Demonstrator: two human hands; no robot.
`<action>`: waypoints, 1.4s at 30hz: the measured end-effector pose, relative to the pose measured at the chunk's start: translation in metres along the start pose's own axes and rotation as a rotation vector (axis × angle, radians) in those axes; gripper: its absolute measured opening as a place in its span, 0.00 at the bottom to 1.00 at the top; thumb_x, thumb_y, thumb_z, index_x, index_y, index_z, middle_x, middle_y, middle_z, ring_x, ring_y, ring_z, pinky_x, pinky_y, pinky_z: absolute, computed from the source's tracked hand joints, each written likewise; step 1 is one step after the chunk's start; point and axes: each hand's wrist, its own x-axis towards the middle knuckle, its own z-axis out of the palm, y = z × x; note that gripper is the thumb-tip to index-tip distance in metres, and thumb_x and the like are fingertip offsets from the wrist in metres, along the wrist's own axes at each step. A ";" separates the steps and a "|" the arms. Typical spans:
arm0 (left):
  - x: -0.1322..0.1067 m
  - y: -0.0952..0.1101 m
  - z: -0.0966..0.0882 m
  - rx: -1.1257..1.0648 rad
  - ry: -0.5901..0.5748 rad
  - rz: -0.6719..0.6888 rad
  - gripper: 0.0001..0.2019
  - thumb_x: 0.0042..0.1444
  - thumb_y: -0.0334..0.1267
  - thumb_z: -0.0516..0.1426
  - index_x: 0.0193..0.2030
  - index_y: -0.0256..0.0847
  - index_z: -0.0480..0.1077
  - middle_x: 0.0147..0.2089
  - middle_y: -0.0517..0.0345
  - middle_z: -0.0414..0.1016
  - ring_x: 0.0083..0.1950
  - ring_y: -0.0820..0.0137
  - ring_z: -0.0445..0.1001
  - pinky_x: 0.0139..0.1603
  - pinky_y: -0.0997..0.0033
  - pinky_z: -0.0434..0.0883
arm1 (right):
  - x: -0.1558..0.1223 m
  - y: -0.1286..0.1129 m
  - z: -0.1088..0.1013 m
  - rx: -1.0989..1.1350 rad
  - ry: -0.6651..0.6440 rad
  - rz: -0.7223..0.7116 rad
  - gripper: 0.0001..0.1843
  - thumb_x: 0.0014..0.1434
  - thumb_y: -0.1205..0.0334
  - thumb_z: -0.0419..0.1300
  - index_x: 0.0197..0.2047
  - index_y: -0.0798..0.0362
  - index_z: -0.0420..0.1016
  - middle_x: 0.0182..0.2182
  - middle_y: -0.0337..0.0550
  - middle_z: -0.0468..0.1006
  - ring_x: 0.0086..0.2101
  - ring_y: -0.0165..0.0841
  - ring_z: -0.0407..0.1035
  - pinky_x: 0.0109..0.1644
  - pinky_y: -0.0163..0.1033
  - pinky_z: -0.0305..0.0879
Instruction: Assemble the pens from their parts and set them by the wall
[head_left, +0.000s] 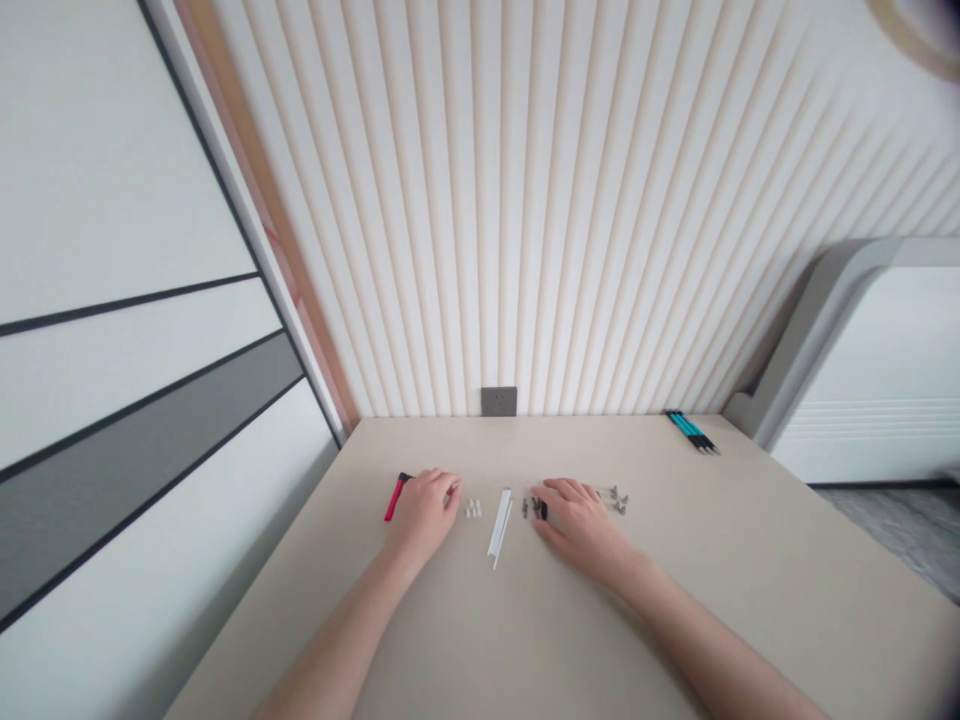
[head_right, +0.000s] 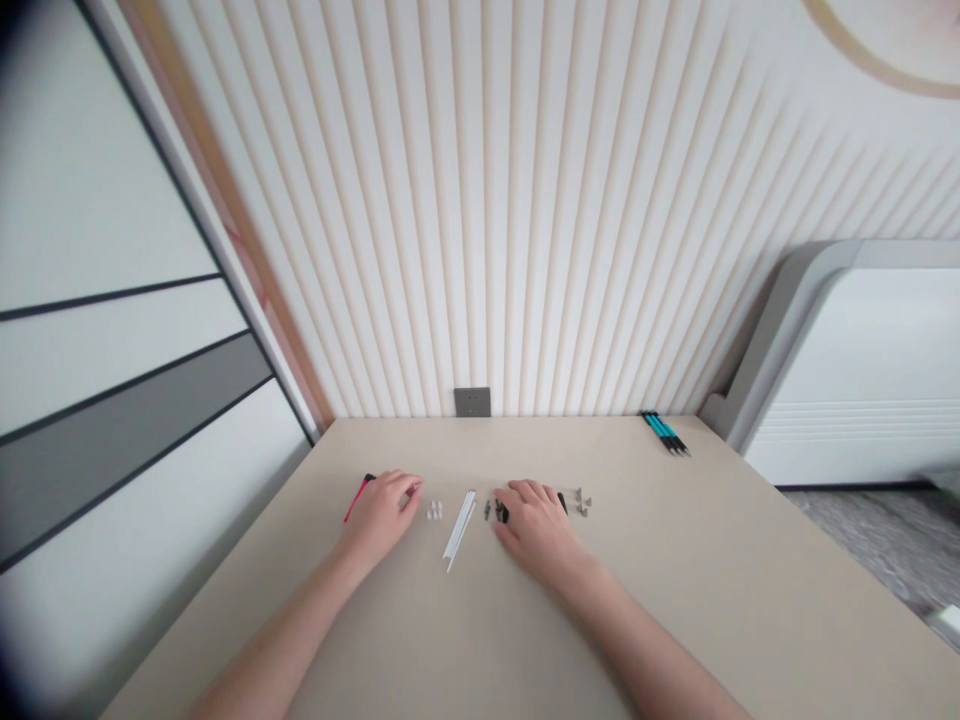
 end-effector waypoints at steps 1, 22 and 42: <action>-0.001 0.003 0.001 -0.003 -0.010 0.007 0.08 0.61 0.31 0.53 0.38 0.39 0.74 0.35 0.53 0.77 0.40 0.64 0.74 0.44 0.65 0.68 | -0.003 0.004 0.002 0.013 -0.009 0.000 0.22 0.62 0.58 0.56 0.59 0.48 0.70 0.55 0.49 0.72 0.55 0.42 0.64 0.58 0.48 0.57; -0.011 0.041 0.004 -0.096 -0.107 0.209 0.06 0.59 0.32 0.56 0.35 0.43 0.75 0.35 0.56 0.72 0.41 0.65 0.70 0.44 0.65 0.67 | -0.006 0.009 0.002 0.060 0.166 0.018 0.21 0.61 0.53 0.59 0.57 0.47 0.70 0.48 0.48 0.75 0.48 0.43 0.67 0.55 0.49 0.60; 0.001 -0.014 -0.023 0.379 -0.120 -0.208 0.13 0.61 0.36 0.51 0.30 0.40 0.76 0.32 0.51 0.77 0.35 0.61 0.75 0.35 0.66 0.65 | -0.007 0.008 0.000 -0.036 0.070 0.045 0.20 0.63 0.58 0.54 0.57 0.50 0.70 0.49 0.48 0.77 0.50 0.42 0.66 0.57 0.48 0.53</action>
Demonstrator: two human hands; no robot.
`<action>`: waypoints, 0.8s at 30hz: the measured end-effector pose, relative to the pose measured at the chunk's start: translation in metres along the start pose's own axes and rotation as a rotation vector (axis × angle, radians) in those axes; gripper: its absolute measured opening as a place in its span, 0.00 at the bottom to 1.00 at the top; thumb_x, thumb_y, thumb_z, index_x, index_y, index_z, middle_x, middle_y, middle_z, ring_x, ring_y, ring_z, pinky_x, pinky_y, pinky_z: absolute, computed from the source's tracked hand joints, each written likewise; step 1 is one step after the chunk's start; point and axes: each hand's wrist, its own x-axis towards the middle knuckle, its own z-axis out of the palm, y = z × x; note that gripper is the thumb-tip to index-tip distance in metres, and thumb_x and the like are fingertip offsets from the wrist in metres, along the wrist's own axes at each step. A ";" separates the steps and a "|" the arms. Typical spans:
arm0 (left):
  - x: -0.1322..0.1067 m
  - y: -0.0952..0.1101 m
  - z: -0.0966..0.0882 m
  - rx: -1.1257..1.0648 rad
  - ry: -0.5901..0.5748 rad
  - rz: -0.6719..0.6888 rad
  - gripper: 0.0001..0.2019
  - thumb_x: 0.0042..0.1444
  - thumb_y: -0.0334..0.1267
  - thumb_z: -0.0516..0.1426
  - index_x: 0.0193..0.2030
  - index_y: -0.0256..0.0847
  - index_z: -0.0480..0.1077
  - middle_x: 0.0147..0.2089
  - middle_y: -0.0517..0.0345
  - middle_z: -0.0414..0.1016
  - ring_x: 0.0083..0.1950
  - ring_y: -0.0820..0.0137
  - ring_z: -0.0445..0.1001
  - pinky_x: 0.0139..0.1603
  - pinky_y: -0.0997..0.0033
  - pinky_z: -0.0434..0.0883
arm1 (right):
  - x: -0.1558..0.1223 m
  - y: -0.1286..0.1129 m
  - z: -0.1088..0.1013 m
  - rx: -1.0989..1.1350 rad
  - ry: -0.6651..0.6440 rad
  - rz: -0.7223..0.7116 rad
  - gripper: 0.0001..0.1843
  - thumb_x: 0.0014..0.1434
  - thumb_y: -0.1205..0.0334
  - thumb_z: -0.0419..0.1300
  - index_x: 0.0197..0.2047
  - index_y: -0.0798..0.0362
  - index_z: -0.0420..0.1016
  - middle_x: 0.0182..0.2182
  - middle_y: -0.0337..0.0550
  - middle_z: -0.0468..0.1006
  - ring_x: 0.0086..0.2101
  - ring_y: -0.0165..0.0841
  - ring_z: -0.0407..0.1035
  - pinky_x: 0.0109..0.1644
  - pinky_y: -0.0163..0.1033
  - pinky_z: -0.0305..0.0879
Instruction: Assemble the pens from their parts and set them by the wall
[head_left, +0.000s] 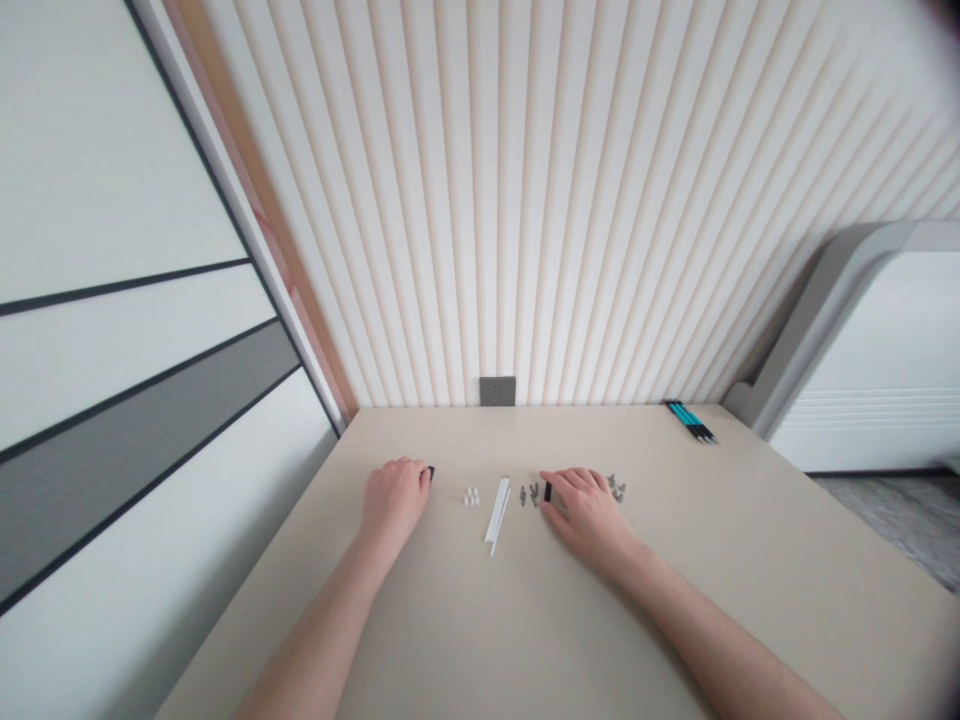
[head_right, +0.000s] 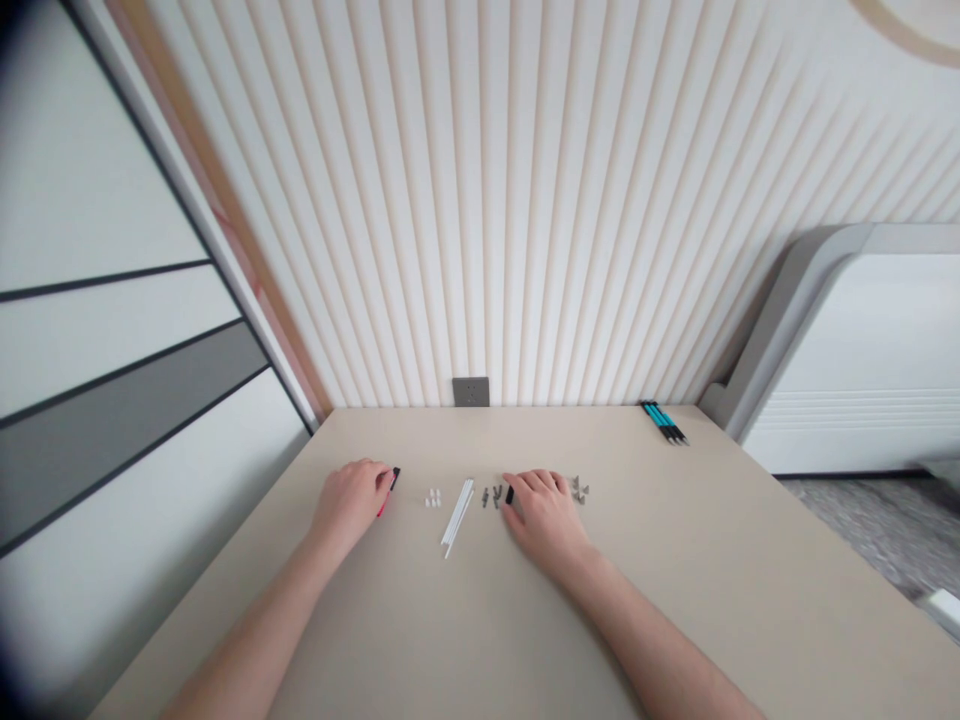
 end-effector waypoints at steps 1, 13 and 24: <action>0.000 0.001 0.001 0.001 -0.032 -0.004 0.14 0.61 0.37 0.51 0.30 0.40 0.76 0.32 0.51 0.78 0.35 0.62 0.75 0.35 0.67 0.65 | 0.000 0.000 0.001 -0.004 -0.002 -0.004 0.20 0.63 0.59 0.54 0.57 0.50 0.70 0.49 0.48 0.77 0.50 0.42 0.66 0.57 0.48 0.53; -0.002 0.013 0.008 -0.060 -0.155 0.026 0.10 0.62 0.35 0.51 0.40 0.39 0.74 0.40 0.48 0.77 0.42 0.60 0.75 0.41 0.66 0.66 | -0.002 -0.005 0.001 -0.010 0.084 -0.076 0.17 0.63 0.62 0.54 0.55 0.49 0.71 0.49 0.48 0.76 0.51 0.41 0.66 0.59 0.50 0.53; -0.005 0.017 0.017 -0.124 -0.089 0.047 0.09 0.59 0.30 0.53 0.45 0.39 0.72 0.41 0.48 0.77 0.44 0.58 0.76 0.43 0.64 0.66 | 0.015 -0.042 0.009 0.066 0.088 -0.222 0.11 0.64 0.67 0.56 0.47 0.47 0.76 0.40 0.44 0.78 0.43 0.38 0.68 0.49 0.44 0.57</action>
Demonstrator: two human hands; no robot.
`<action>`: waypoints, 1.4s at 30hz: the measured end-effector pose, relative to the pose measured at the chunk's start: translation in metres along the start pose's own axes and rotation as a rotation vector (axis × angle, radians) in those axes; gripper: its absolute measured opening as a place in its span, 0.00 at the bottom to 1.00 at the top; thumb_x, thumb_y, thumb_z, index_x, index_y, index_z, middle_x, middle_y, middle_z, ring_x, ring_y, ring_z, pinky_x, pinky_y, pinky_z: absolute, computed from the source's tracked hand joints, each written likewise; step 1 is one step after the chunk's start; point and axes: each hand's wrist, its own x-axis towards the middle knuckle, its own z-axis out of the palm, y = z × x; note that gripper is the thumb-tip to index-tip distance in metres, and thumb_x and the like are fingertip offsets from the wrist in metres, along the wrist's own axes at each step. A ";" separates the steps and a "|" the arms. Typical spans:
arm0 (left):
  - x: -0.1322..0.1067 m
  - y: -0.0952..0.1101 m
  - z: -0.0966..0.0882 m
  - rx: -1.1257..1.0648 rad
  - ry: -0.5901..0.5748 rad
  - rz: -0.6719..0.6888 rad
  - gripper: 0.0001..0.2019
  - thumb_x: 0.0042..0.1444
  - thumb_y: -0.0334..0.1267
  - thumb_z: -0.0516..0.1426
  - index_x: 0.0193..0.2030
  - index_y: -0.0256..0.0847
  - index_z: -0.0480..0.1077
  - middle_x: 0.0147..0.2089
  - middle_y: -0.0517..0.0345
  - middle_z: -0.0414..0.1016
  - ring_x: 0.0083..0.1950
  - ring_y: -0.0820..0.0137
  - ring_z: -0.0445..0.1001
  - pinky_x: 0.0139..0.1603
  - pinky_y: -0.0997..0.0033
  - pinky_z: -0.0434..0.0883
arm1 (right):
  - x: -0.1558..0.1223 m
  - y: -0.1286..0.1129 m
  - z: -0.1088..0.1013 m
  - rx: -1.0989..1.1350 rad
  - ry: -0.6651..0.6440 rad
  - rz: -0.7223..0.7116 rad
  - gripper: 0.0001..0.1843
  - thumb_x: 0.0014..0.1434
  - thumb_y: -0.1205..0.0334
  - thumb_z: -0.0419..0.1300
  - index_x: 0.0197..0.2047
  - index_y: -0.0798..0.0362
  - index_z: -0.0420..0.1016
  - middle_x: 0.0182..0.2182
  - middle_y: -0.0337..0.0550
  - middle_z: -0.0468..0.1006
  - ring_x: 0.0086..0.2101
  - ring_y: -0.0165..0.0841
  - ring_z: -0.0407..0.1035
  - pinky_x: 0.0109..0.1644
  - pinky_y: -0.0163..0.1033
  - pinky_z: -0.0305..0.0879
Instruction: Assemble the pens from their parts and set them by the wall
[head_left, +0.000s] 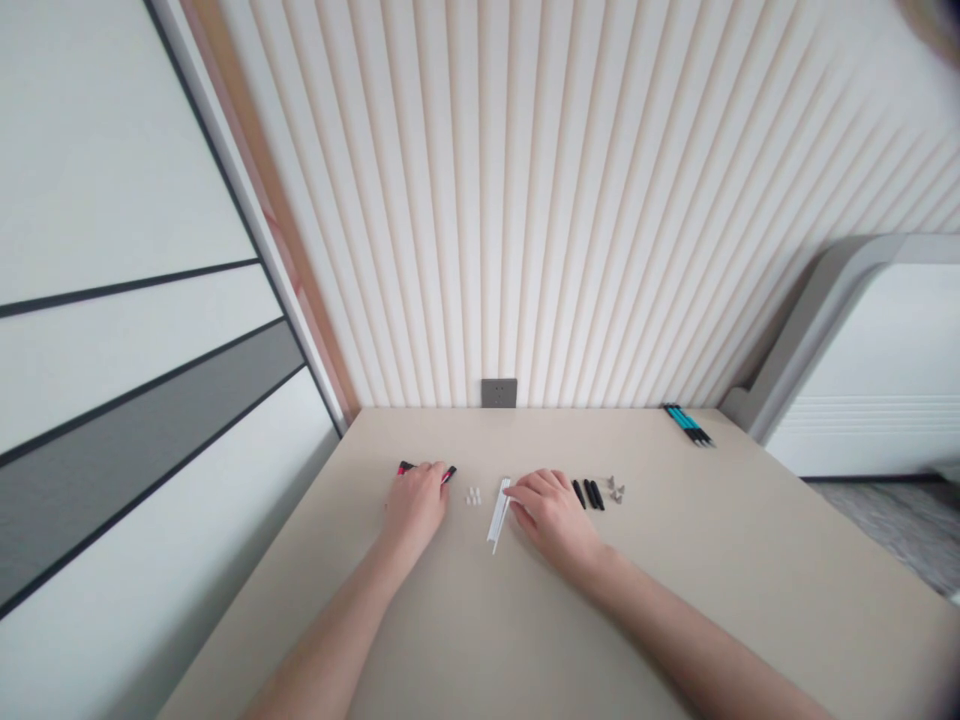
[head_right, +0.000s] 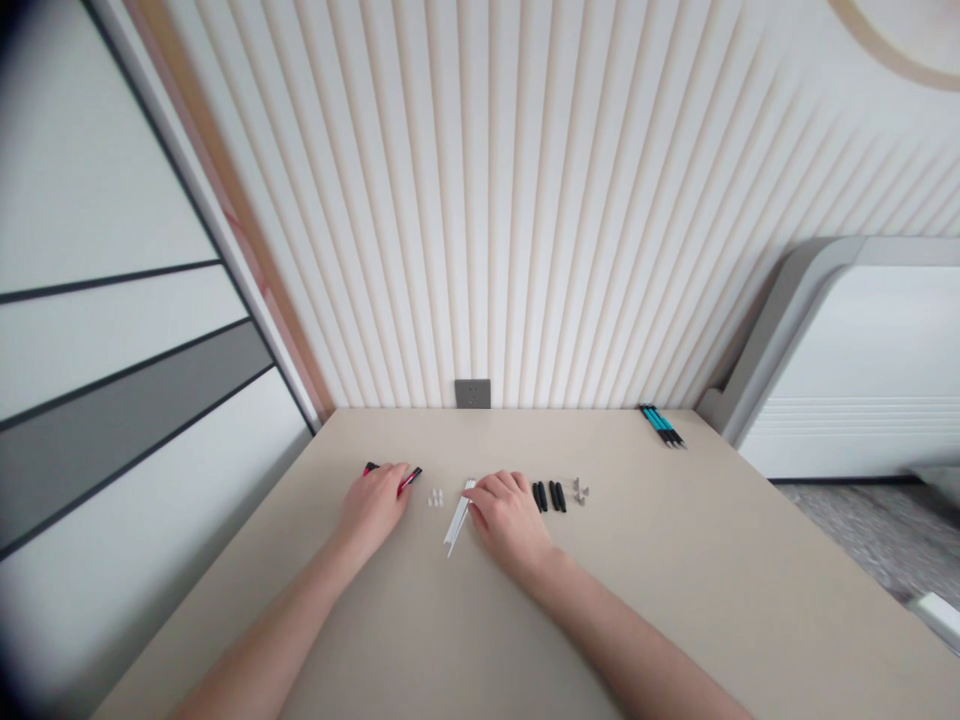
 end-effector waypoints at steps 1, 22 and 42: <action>0.000 0.001 0.000 -0.018 0.027 0.012 0.10 0.59 0.30 0.53 0.46 0.39 0.71 0.42 0.48 0.77 0.44 0.58 0.75 0.43 0.64 0.67 | 0.005 -0.004 0.002 -0.014 -0.027 -0.021 0.11 0.64 0.67 0.56 0.47 0.47 0.76 0.39 0.44 0.78 0.43 0.38 0.67 0.49 0.44 0.57; 0.004 0.013 0.002 -0.824 0.393 -0.062 0.10 0.59 0.38 0.55 0.47 0.40 0.68 0.40 0.56 0.73 0.32 0.70 0.72 0.38 0.68 0.71 | 0.028 -0.021 0.027 0.061 -0.039 0.050 0.04 0.62 0.66 0.59 0.37 0.50 0.75 0.35 0.41 0.79 0.40 0.36 0.70 0.46 0.40 0.57; -0.012 0.048 -0.016 -1.662 0.011 -0.023 0.16 0.57 0.39 0.59 0.47 0.44 0.57 0.36 0.61 0.74 0.35 0.71 0.76 0.37 0.70 0.70 | -0.012 -0.003 0.001 0.681 0.238 0.237 0.12 0.63 0.57 0.57 0.47 0.50 0.77 0.31 0.41 0.76 0.31 0.32 0.67 0.37 0.37 0.65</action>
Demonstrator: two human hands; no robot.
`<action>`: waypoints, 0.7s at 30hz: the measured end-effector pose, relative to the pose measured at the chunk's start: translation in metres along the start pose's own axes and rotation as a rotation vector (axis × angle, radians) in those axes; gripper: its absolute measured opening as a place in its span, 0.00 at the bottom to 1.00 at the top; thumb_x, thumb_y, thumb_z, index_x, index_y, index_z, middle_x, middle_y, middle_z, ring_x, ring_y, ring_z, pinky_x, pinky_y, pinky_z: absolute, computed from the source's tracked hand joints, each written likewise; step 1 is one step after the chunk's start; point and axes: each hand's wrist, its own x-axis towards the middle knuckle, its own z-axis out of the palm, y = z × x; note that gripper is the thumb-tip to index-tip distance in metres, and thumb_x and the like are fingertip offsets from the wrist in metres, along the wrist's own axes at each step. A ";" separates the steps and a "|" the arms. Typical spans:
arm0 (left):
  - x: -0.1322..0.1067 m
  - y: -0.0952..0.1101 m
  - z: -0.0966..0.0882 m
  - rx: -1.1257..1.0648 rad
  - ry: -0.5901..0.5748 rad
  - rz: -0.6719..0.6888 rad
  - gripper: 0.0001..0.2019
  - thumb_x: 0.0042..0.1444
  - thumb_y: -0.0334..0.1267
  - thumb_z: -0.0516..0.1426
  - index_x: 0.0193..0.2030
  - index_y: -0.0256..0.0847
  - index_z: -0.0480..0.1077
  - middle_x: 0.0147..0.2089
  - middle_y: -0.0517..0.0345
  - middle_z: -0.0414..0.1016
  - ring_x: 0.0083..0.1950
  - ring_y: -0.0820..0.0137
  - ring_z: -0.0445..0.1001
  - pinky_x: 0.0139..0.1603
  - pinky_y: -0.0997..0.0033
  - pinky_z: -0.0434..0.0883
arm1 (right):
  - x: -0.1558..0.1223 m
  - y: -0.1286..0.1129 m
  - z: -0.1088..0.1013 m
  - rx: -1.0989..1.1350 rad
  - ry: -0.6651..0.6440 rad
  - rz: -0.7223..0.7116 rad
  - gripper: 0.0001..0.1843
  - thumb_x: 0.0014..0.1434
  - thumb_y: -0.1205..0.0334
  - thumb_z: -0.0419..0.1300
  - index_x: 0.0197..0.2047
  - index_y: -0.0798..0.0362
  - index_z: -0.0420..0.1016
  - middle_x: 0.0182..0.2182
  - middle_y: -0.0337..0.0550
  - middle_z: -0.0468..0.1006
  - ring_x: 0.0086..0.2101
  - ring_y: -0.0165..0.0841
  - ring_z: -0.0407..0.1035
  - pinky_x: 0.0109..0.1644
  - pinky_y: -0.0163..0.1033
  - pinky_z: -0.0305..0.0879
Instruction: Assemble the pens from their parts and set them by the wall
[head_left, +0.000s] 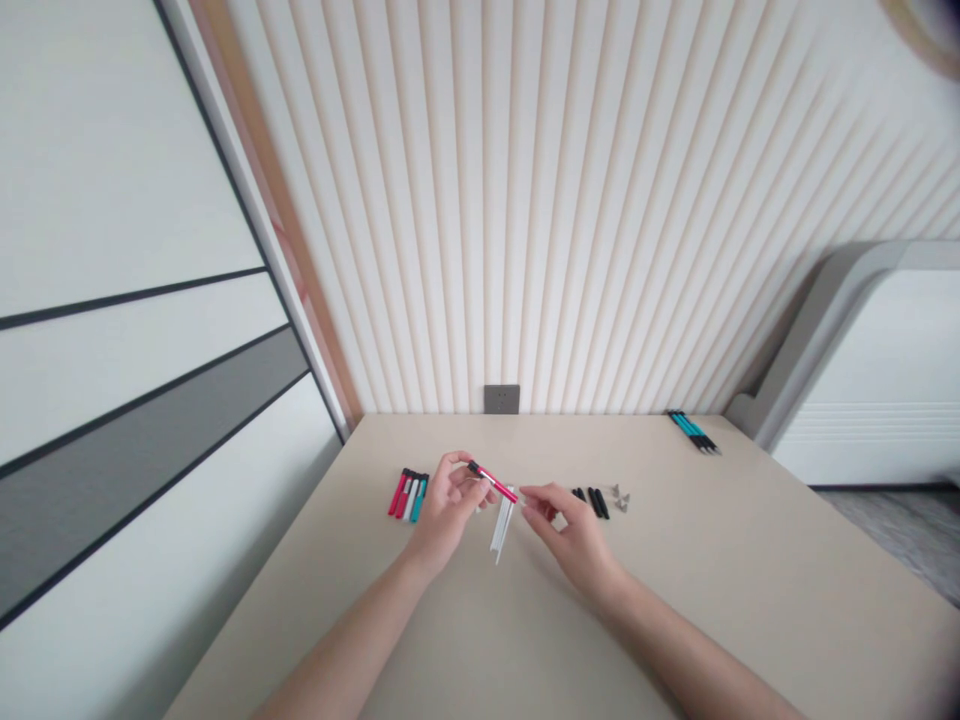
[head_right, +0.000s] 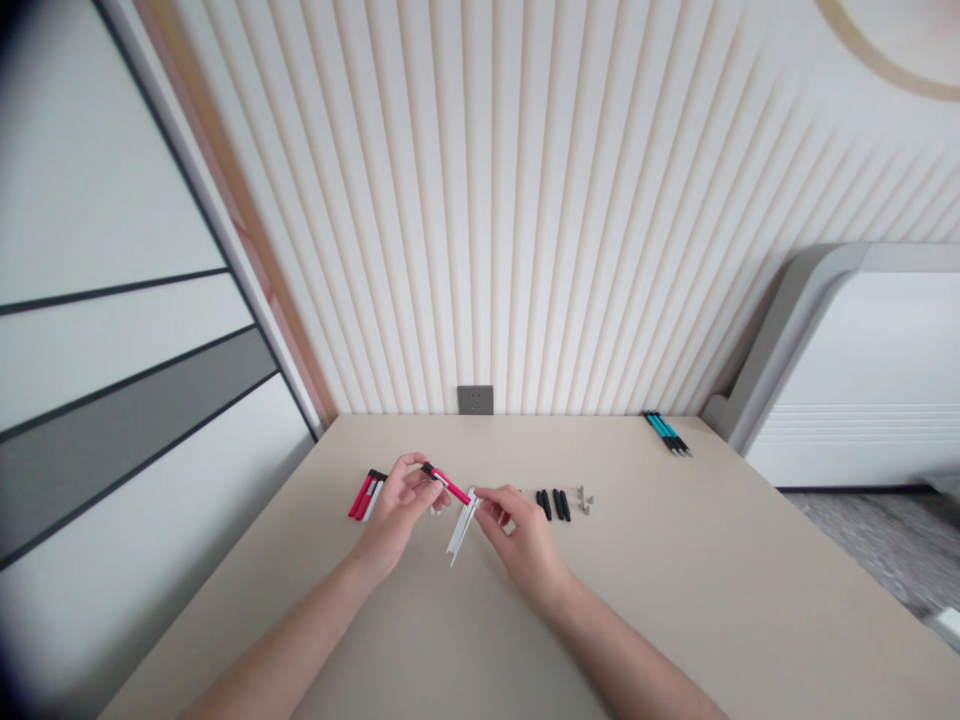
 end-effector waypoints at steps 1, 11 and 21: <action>0.000 0.000 0.000 0.003 -0.013 -0.002 0.16 0.57 0.38 0.59 0.47 0.44 0.57 0.36 0.61 0.74 0.35 0.71 0.76 0.37 0.70 0.70 | 0.000 0.000 -0.001 -0.005 0.002 -0.001 0.12 0.63 0.56 0.57 0.47 0.50 0.77 0.31 0.42 0.76 0.31 0.32 0.67 0.37 0.37 0.65; 0.000 0.003 0.002 0.054 -0.043 -0.055 0.18 0.53 0.41 0.62 0.43 0.44 0.57 0.37 0.61 0.73 0.35 0.71 0.76 0.38 0.70 0.70 | 0.003 -0.007 -0.010 0.007 -0.026 -0.040 0.13 0.65 0.54 0.55 0.41 0.50 0.79 0.35 0.45 0.78 0.33 0.34 0.70 0.38 0.39 0.67; -0.004 -0.002 -0.002 0.444 -0.190 -0.045 0.12 0.55 0.46 0.60 0.37 0.40 0.69 0.27 0.63 0.70 0.29 0.71 0.70 0.31 0.74 0.65 | 0.006 -0.003 -0.015 0.108 0.076 0.010 0.14 0.64 0.52 0.56 0.37 0.51 0.79 0.31 0.43 0.76 0.31 0.33 0.69 0.35 0.38 0.65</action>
